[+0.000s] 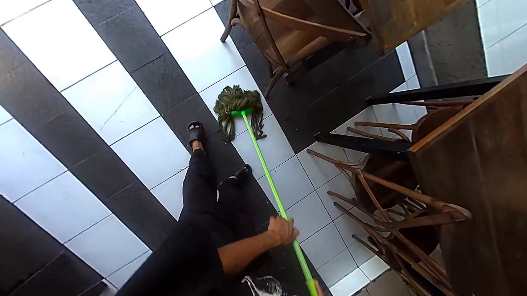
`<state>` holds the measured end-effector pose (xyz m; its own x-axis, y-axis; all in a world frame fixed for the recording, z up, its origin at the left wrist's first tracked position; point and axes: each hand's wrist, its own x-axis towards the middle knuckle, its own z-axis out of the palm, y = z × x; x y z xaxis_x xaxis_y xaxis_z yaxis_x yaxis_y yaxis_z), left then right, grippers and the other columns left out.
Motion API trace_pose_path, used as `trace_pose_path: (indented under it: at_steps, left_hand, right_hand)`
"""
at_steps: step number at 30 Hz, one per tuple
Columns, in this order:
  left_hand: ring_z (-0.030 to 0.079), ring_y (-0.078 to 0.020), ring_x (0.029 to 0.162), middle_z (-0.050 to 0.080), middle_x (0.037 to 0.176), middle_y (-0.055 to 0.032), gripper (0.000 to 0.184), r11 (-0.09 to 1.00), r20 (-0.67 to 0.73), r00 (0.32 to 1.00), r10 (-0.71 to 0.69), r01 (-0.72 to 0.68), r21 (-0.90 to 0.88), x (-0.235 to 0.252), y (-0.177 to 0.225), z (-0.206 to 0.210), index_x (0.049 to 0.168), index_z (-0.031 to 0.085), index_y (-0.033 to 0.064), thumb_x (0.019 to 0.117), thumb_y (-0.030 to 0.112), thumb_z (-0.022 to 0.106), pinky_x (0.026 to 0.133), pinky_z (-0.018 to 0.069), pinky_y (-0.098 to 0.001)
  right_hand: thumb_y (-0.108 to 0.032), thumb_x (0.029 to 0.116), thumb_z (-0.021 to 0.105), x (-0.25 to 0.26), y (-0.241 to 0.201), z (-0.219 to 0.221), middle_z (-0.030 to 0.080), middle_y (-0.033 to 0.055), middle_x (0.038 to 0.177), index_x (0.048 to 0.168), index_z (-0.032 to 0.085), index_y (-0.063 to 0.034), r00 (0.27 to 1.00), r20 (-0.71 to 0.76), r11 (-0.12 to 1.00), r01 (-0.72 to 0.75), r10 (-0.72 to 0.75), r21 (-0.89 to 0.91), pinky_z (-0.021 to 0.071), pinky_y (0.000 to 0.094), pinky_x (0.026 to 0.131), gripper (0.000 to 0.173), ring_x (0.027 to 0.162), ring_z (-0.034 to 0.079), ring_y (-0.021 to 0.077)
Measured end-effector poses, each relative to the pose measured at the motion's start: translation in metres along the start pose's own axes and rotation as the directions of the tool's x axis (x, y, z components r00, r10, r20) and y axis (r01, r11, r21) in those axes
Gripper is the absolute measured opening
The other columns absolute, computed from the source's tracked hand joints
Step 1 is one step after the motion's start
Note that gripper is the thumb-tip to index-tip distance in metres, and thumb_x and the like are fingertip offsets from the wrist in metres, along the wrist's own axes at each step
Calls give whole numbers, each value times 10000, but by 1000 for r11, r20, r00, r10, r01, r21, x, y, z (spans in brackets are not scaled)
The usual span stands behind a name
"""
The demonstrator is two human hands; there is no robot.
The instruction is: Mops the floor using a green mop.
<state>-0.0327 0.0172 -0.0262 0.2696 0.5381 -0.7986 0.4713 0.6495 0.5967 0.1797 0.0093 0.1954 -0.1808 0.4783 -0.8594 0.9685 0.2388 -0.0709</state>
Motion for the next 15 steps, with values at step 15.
trace_pose_path:
  at_steps: [15]
  left_hand:
    - [619, -518, 1161, 655, 1215, -318, 735, 975, -266, 945, -191, 214, 61, 32, -66, -96, 1492, 444, 15, 1077, 584, 232, 946, 456, -716]
  right_hand:
    - [-321, 1043, 570, 103, -80, 9, 753, 173, 964, 1626, 314, -353, 998, 37, 999, 42, -43, 3, 576, 588, 765, 638, 786, 724, 349]
